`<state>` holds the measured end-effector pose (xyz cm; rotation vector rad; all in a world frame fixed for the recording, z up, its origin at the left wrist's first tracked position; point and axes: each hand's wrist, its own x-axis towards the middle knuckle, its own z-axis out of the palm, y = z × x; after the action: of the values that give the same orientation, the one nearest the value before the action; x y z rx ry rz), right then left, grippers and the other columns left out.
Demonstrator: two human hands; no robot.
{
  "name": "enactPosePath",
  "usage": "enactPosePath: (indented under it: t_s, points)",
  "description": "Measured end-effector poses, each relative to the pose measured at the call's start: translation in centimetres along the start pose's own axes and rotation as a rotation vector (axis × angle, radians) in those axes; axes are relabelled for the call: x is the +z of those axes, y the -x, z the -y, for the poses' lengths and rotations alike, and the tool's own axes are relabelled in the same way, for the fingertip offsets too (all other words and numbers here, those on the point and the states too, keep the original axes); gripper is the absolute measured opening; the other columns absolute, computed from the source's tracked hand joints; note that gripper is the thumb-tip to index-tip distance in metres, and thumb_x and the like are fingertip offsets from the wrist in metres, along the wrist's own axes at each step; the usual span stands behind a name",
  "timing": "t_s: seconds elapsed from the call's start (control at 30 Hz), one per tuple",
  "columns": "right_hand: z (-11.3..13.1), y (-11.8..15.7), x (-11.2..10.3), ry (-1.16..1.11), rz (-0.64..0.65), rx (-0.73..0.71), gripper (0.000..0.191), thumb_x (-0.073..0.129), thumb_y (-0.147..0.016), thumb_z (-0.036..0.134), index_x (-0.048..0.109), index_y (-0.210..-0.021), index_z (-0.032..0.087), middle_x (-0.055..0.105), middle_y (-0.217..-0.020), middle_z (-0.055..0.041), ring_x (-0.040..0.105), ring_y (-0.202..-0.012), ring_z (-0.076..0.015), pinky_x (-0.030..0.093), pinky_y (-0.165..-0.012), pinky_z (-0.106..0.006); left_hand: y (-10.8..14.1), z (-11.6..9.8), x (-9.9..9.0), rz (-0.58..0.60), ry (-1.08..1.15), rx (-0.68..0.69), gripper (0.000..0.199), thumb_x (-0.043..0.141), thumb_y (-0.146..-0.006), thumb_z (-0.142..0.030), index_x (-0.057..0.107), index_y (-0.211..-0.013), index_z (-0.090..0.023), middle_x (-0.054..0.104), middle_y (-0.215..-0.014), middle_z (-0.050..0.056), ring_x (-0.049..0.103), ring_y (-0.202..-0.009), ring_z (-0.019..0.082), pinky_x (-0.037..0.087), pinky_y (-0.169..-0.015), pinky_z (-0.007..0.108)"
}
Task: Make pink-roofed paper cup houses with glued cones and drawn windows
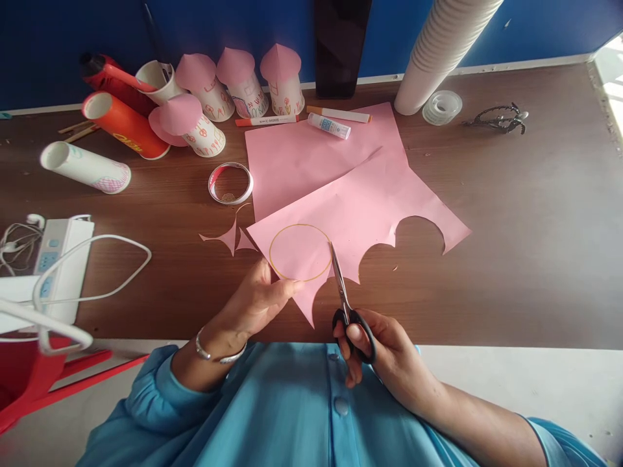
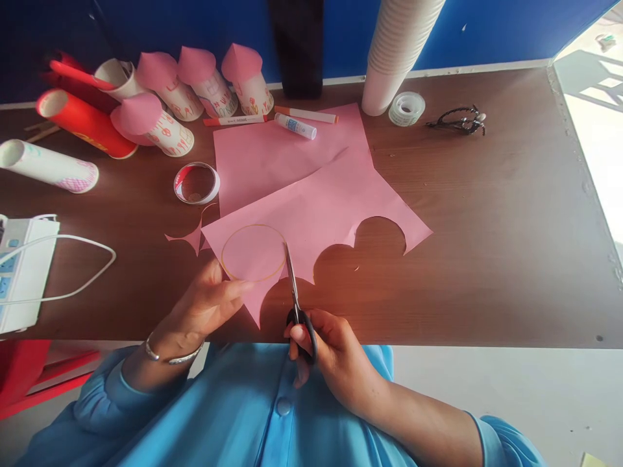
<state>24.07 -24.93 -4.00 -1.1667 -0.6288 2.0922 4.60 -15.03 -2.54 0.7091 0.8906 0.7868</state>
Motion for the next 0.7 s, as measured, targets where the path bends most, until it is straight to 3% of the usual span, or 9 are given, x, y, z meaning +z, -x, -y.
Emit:
enactPosePath:
  t_s: [0.33, 0.53, 0.7]
  points:
    - [0.0, 0.0, 0.08, -0.022, 0.002, -0.004, 0.051, 0.067, -0.093, 0.066, 0.062, -0.086, 0.016, 0.058, -0.059, 0.0044, 0.057, -0.046, -0.0078, 0.053, -0.053, -0.021, -0.14, 0.27, -0.14, 0.04, -0.12, -0.003, 0.043, 0.08, -0.082, -0.031, 0.071, -0.123, -0.019, 0.074, -0.127, 0.01, 0.064, -0.126, 0.033, 0.051, -0.112, 0.048]
    - [-0.12, 0.04, -0.03, -0.033, 0.002, -0.007, 0.049, 0.068, -0.093, 0.064, 0.062, -0.086, 0.016, 0.059, -0.061, 0.0045, 0.055, -0.046, -0.0067, 0.054, -0.052, -0.02, -0.21, 0.04, -0.06, 0.011, -0.085, -0.004, 0.045, 0.082, -0.079, -0.033, 0.073, -0.121, -0.022, 0.074, -0.129, 0.01, 0.063, -0.13, 0.034, 0.049, -0.116, 0.049]
    - [-0.15, 0.09, -0.13, -0.029, 0.013, 0.012, 0.049, 0.07, -0.092, 0.064, 0.062, -0.085, 0.016, 0.06, -0.066, 0.0039, 0.056, -0.047, -0.0062, 0.054, -0.053, -0.021, -0.94, -0.04, -0.27, -0.1, -0.177, 0.064, 0.033, 0.07, -0.091, -0.045, 0.076, -0.114, -0.022, 0.078, -0.118, 0.007, 0.062, -0.134, 0.032, 0.046, -0.12, 0.048]
